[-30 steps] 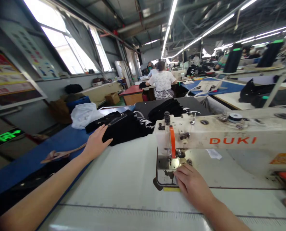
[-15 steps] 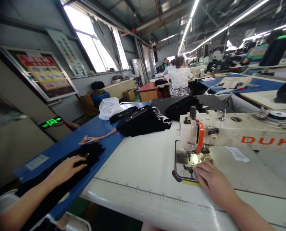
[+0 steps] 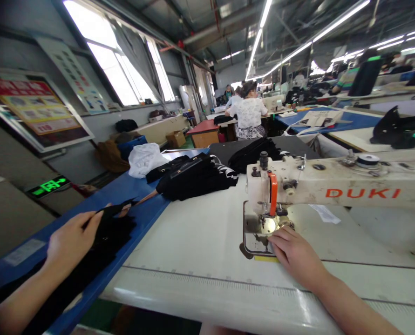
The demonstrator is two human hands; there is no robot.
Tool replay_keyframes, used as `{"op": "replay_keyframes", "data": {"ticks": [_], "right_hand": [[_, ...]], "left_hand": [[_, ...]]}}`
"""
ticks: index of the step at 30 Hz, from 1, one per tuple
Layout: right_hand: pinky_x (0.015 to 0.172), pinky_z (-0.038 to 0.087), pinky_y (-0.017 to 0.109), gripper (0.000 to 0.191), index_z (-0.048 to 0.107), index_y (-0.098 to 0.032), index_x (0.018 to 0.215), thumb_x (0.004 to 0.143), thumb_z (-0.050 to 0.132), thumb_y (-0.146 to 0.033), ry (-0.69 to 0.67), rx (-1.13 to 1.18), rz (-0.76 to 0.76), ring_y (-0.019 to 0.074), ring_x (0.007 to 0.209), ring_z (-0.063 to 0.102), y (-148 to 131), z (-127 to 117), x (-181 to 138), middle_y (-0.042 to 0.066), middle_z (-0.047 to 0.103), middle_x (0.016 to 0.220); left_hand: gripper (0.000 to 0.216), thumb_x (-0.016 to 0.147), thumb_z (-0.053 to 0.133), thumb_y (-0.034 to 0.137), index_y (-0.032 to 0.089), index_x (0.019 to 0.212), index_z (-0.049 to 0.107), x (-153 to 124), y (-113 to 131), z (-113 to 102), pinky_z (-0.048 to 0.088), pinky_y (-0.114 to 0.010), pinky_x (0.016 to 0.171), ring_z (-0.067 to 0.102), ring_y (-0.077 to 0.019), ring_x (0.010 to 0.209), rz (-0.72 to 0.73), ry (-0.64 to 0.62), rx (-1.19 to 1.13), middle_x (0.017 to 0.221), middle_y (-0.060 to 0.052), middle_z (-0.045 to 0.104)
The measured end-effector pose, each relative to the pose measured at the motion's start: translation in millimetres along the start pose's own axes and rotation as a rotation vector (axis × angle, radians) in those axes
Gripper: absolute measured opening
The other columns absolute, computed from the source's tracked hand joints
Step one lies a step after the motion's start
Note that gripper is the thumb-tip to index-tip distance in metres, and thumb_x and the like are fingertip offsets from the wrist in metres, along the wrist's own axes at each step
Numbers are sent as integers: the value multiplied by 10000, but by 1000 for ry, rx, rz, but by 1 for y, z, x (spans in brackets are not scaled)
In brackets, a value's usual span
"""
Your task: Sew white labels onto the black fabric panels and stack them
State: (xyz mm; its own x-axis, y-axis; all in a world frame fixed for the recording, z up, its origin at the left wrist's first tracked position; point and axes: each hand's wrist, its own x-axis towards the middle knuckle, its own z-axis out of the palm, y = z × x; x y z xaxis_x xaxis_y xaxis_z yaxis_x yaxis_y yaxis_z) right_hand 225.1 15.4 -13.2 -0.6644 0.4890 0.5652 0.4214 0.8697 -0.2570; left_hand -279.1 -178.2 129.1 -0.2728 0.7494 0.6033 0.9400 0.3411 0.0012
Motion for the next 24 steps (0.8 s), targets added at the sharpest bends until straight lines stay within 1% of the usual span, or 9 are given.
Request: {"op": "replay_keyframes", "data": {"ticks": [1,3,6,8,11,14,16,19,24], "right_hand": [[784,530,352,254,692,-200,981,945,441,-187,-7,1,2,211,897,605,0,0,1,84,669,929],[788,524,356,255,692,-188,960,943,438,-177,-20,1,10,211,893,595,-2,-1,3,87,665,912],[785,513,364,254,696,-176,907,934,444,-158,-31,-6,19,210,865,577,-5,-4,7,85,659,864],[783,503,359,254,694,-173,876,932,448,-148,-33,-16,36,207,855,565,-5,-5,9,80,656,843],[786,485,342,236,689,-171,846,924,468,-139,-51,-49,56,199,844,549,-5,-7,11,71,649,818],[779,470,327,206,680,-163,829,901,492,-119,-65,-84,60,197,828,535,-4,-7,12,67,647,806],[778,464,321,196,674,-161,824,892,497,-111,-76,-96,60,195,820,529,-4,-7,13,67,645,801],[781,458,318,187,672,-158,821,893,504,-120,-86,-104,68,195,817,527,-3,-7,15,69,646,803],[797,457,312,171,681,-162,844,885,519,-127,-78,-96,74,194,826,533,-2,-8,15,65,657,837]], "left_hand": [[435,941,320,474,187,944,646,-1,18,4,540,-404,835,673,-246,862,55,27,8,891,-55,720],[413,945,343,468,192,985,648,-9,62,21,518,-392,913,668,-237,929,220,6,-43,983,-69,718],[383,941,368,437,211,954,677,-31,142,57,551,-322,858,687,-204,875,421,-78,-295,942,-57,733],[358,929,397,422,218,910,691,-45,195,79,566,-293,789,695,-185,809,393,-194,-497,880,-40,737],[330,877,465,447,215,846,697,-50,252,100,555,-283,716,686,-184,743,120,-387,-708,824,-25,734],[396,817,501,546,198,785,688,-38,275,107,515,-280,626,643,-185,650,-140,-504,-803,707,-6,695],[450,794,501,603,192,775,683,-30,279,108,488,-272,599,615,-183,631,-202,-547,-857,657,6,662],[472,792,500,625,191,803,687,-30,283,104,493,-269,636,618,-186,683,-168,-563,-942,702,2,675],[476,862,436,590,194,809,696,-47,294,97,531,-276,612,639,-181,653,35,-659,-1003,734,-29,699]]}}
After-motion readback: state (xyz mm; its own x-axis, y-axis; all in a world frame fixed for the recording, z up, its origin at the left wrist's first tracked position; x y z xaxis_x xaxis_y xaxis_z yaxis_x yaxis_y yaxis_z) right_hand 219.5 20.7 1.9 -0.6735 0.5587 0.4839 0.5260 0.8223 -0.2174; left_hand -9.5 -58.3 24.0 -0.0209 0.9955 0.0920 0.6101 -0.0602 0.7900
